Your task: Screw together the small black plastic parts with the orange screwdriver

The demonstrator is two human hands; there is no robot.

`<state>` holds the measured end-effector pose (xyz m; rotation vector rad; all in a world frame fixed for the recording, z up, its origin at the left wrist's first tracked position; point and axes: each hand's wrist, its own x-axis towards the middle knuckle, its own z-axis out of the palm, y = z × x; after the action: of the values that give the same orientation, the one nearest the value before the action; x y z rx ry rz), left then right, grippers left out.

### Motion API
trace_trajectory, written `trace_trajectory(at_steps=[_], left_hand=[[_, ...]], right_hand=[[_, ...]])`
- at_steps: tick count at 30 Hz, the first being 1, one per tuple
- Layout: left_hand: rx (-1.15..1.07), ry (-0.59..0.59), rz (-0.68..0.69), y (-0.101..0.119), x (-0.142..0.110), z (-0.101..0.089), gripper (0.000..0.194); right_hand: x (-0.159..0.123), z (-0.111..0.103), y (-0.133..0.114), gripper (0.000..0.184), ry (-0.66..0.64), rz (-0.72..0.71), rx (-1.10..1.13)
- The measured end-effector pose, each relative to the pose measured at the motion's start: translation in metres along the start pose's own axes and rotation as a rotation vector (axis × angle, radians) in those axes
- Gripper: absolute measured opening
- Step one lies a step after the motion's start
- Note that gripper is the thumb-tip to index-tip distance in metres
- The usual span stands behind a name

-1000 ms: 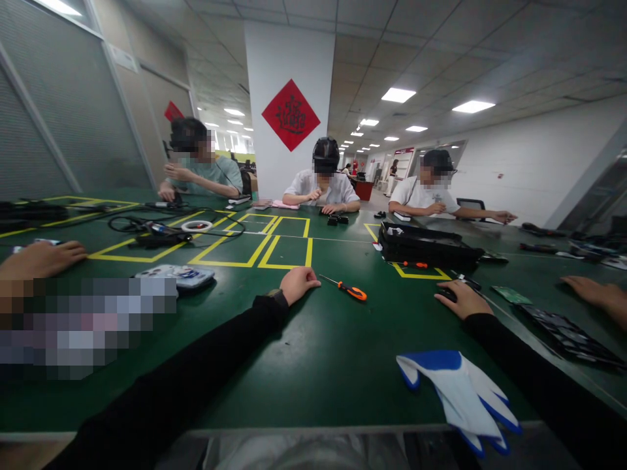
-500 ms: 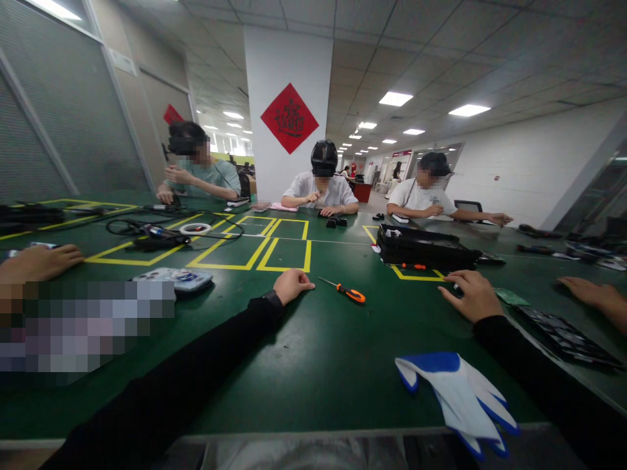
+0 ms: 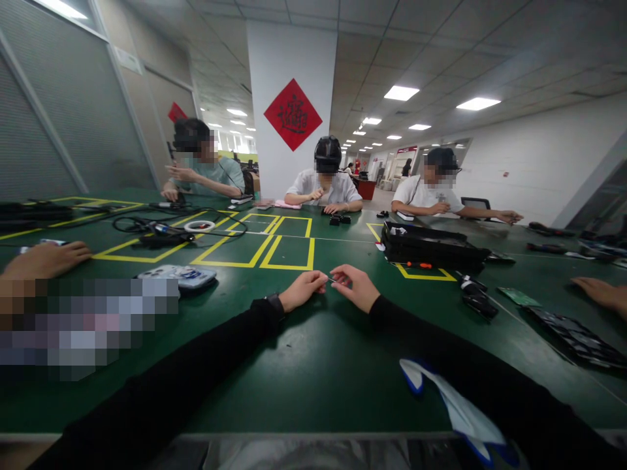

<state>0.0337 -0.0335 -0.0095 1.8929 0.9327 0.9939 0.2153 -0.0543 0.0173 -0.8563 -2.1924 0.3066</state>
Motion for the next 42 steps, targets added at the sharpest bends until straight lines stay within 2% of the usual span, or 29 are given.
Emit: trace_trajectory(at_steps=[3, 8, 13, 21, 25, 27, 29, 32, 35, 38, 42], left_hand=[[0.034, -0.023, 0.014, 0.003, -0.003, 0.006, 0.038], [0.117, 0.107, 0.042, 0.005, -0.006, 0.018, 0.041], [0.061, 0.124, 0.079, 0.009, -0.009, 0.028, 0.04], [0.022, 0.123, 0.109, 0.011, -0.01, 0.027, 0.042], [0.023, 0.109, 0.09, 0.012, -0.01, 0.029, 0.043], [0.05, 0.107, 0.071, 0.015, -0.01, 0.03, 0.043], [0.142, 0.163, 0.093, 0.019, -0.01, 0.029, 0.042], [0.422, 0.262, 0.196, 0.024, -0.013, 0.021, 0.041], [0.738, 0.119, 0.179, 0.018, -0.016, 0.007, 0.055], [0.855, 0.047, -0.019, 0.003, -0.018, -0.004, 0.064], [0.916, 0.008, -0.03, -0.008, -0.017, -0.008, 0.061]], right_hand=[[-0.003, 0.018, 0.008, 0.016, 0.083, 0.075, 0.164], [-0.01, 0.024, 0.005, 0.019, 0.122, 0.108, 0.243], [-0.01, 0.022, 0.0, 0.019, 0.193, 0.084, 0.178], [-0.011, 0.016, -0.001, 0.018, 0.176, 0.008, 0.064], [-0.011, 0.013, -0.009, 0.015, 0.109, -0.034, -0.046], [-0.009, 0.012, -0.012, 0.013, 0.082, -0.053, -0.118], [-0.004, 0.008, -0.013, 0.011, 0.087, -0.072, -0.187], [0.005, -0.015, -0.003, 0.01, 0.131, -0.085, -0.315], [-0.004, -0.061, 0.026, 0.01, 0.143, 0.002, -0.485], [-0.046, -0.117, 0.069, 0.015, 0.174, 0.151, -0.725], [-0.129, -0.18, 0.122, 0.018, 0.162, 0.321, -0.973]])
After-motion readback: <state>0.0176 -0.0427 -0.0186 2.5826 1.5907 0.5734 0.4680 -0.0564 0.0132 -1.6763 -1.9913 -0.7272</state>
